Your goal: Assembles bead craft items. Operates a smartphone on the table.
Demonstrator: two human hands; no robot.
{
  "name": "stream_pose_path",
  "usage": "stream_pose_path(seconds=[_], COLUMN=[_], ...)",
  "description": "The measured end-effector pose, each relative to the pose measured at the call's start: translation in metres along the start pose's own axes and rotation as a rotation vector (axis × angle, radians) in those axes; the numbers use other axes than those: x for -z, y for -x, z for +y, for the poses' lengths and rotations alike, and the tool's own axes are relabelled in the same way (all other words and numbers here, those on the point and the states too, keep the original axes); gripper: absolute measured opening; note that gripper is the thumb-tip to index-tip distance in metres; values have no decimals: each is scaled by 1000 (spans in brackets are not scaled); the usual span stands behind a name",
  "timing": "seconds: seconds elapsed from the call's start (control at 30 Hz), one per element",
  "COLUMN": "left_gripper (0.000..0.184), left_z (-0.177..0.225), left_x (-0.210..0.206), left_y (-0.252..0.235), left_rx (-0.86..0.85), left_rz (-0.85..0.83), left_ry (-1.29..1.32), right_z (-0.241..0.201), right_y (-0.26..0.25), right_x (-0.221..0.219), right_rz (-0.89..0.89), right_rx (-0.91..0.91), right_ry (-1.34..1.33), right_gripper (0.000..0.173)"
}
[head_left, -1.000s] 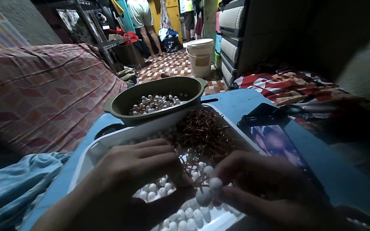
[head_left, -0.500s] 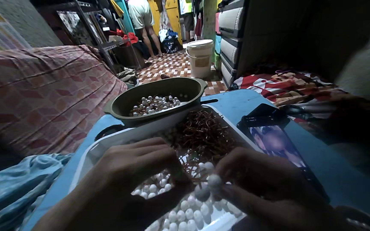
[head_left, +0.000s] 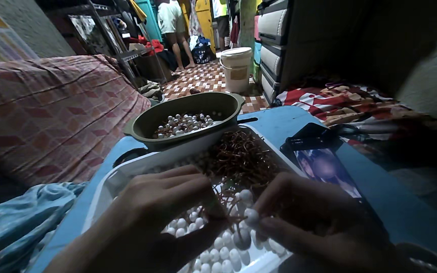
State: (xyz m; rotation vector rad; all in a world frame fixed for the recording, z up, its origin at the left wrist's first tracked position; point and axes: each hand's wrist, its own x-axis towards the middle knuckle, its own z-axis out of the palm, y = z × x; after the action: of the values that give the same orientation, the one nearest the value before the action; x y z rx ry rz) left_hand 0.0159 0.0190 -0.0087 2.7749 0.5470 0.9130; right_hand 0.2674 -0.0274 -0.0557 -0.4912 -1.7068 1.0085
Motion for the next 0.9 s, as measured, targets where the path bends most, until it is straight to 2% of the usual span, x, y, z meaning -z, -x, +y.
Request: stream_pose_path(seconds=[0.33,0.9], left_gripper=[17,14], left_z=[-2,-2], left_x=[0,-4], left_y=[0,-1], left_rx=[22,29], left_rz=[43,93], left_ry=[-7,11], right_z=[-2,0], right_y=[0,-2], right_x=[0,5], right_rz=[63,3], right_rx=[-21,-5], right_ry=[13,44], right_gripper=[12,13])
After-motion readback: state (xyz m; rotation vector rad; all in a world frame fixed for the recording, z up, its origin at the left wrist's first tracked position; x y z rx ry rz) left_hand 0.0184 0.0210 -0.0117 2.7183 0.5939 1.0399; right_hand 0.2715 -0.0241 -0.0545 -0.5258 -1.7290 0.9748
